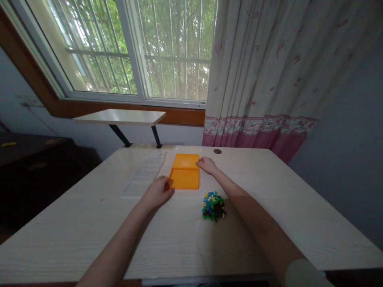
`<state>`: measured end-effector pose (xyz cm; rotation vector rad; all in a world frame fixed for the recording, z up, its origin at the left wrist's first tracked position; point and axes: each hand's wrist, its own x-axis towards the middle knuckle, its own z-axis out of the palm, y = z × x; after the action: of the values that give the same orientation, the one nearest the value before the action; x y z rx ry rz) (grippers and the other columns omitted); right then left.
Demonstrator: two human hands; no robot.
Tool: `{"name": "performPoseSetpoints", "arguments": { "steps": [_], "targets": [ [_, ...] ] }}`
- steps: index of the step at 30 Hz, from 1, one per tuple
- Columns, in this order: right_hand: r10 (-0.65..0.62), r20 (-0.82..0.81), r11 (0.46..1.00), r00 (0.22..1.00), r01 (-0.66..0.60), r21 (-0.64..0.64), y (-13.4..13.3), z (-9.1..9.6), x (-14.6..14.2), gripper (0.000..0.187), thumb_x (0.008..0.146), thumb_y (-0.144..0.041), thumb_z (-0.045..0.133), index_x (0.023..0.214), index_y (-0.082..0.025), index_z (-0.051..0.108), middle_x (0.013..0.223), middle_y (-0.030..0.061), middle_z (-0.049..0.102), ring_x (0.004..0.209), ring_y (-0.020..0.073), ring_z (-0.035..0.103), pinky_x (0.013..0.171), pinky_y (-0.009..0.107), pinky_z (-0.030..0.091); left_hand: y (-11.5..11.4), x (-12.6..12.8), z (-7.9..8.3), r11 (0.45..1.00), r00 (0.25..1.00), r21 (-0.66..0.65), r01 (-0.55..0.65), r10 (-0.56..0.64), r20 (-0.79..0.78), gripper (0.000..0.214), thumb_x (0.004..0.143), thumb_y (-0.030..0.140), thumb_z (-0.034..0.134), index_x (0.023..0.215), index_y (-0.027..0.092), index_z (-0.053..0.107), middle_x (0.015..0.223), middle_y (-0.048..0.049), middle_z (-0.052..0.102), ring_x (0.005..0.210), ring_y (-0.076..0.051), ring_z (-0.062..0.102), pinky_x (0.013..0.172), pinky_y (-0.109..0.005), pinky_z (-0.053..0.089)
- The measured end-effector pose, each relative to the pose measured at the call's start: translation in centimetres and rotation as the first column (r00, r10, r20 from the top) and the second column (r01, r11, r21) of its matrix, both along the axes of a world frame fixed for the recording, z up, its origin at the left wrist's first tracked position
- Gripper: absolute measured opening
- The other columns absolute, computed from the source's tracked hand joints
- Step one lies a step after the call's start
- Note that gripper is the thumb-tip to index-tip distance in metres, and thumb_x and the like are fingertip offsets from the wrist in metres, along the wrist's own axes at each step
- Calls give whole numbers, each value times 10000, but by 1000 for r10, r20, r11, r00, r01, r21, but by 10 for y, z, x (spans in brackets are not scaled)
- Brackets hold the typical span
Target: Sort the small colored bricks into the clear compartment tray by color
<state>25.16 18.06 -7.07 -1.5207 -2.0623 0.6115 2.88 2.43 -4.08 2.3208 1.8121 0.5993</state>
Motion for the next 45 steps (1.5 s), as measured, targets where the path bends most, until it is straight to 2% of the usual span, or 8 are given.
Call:
{"name": "performPoseSetpoints", "arguments": {
  "steps": [9, 16, 22, 28, 31, 35, 40, 45],
  "targets": [
    [-46, 12, 999, 999, 46, 16, -4, -1, -4, 357, 735, -492, 554, 940, -207, 623, 903, 63, 651, 894, 240, 574, 811, 375, 373, -5, 0, 4, 1000, 997, -17, -21, 20, -69, 156, 708, 322, 463, 687, 172, 502, 742, -52, 542, 685, -192, 538, 633, -285, 406],
    [60, -96, 998, 994, -59, 17, -8, 2, 10, 280, 774, -350, 531, 964, -165, 621, 878, 56, 650, 800, 158, 579, 728, 263, 413, -8, -13, 13, 979, 990, 144, -141, 140, 23, 369, 786, 412, 402, 976, 135, 557, 1111, -127, 520, 1050, -237, 486, 911, -327, 373],
    [188, -192, 982, 963, -187, 28, -27, 7, 48, 277, 746, -263, 546, 976, -127, 618, 866, 52, 629, 714, 113, 548, 658, 218, 415, -5, -59, 17, 831, 813, 110, -546, 557, -168, 855, 631, 687, 461, 1137, -3, 460, 1092, -266, 517, 1074, -404, 449, 895, -470, 345],
    [269, -267, 961, 925, -277, 7, -46, 10, 71, 265, 752, -272, 529, 955, -127, 618, 764, 18, 585, 567, 72, 462, 527, 185, 360, -7, -74, 16, 726, 742, -155, -670, 649, -167, 1102, 490, 779, 507, 1238, -6, 310, 1069, -294, 524, 962, -420, 530, 700, -434, 441],
    [317, -303, 946, 899, -323, 30, -56, 18, 67, 261, 775, -268, 503, 975, -133, 601, 770, 15, 569, 546, 63, 434, 507, 184, 349, -6, -61, 31, 755, 755, -35, -654, 651, -78, 1051, 504, 698, 588, 1256, 20, 303, 1106, -258, 513, 1002, -403, 511, 760, -444, 432],
    [412, -293, 910, 863, -369, 191, -75, 33, 48, 431, 713, -262, 603, 1127, -183, 516, 933, 38, 555, 680, 95, 486, 617, 229, 424, 5, -10, 50, 924, 887, -16, -383, 372, 274, 966, 554, 581, 636, 1295, 68, 289, 1167, -215, 483, 1055, -319, 498, 850, -395, 416],
    [521, -220, 817, 825, -406, 410, -99, 46, 30, 860, 591, -322, 732, 1316, -270, 272, 1220, 91, 404, 994, 195, 462, 821, 360, 432, 32, 66, 49, 972, 743, -150, -181, 236, 626, 886, 561, 508, 674, 1262, 68, 357, 1118, -206, 508, 965, -282, 546, 802, -382, 439],
    [450, -220, 802, 865, -283, 525, -101, 49, 31, 692, 608, -347, 715, 1206, -267, 376, 1182, 74, 409, 1101, 224, 399, 912, 405, 376, 41, 93, 31, 984, 715, -45, -173, 157, 681, 757, 614, 526, 640, 1210, 106, 436, 1150, -188, 491, 1018, -294, 511, 867, -423, 396]
  ]
}}
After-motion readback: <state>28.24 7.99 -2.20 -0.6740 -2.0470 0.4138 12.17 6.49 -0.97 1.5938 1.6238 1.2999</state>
